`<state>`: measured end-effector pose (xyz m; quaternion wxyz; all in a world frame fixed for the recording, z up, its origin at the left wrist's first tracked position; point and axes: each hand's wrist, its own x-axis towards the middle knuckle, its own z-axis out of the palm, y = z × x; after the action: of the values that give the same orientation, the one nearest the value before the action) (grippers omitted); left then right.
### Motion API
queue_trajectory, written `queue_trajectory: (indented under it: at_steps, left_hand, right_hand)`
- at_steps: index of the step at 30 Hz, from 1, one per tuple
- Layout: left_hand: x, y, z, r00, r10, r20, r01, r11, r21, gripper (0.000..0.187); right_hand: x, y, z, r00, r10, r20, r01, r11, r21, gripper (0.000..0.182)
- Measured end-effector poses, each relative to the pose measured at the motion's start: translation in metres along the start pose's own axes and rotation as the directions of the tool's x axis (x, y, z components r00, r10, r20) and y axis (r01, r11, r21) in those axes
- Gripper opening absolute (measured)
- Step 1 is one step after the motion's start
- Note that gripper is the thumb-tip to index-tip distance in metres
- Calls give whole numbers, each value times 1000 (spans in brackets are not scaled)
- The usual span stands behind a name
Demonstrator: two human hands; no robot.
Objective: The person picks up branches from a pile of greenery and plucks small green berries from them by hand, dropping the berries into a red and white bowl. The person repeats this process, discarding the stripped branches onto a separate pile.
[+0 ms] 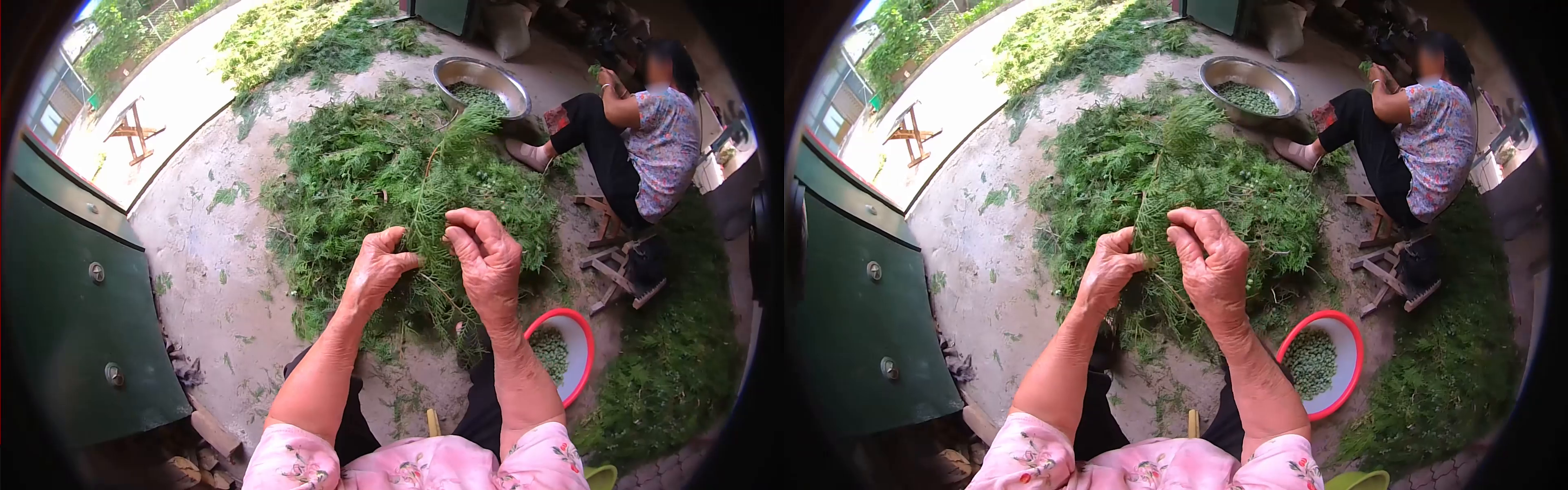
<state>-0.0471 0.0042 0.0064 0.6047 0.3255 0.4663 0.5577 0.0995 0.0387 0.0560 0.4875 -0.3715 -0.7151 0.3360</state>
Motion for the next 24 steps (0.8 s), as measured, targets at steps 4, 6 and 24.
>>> queue_trajectory:
  at_steps: [4,6,24]
  left_hand:
    - [1,4,8,980,46,-194,-21,992,126,21]
    - [-1,7,12,976,28,-217,-15,998,58,18]
    - [-3,-15,7,977,172,-123,-180,982,-51,14]
  right_hand:
    - [-17,-7,7,965,116,-234,-47,959,281,10]
    - [-15,-11,5,969,134,-209,-62,945,321,9]
    - [-8,40,23,979,151,136,-137,985,-106,17]
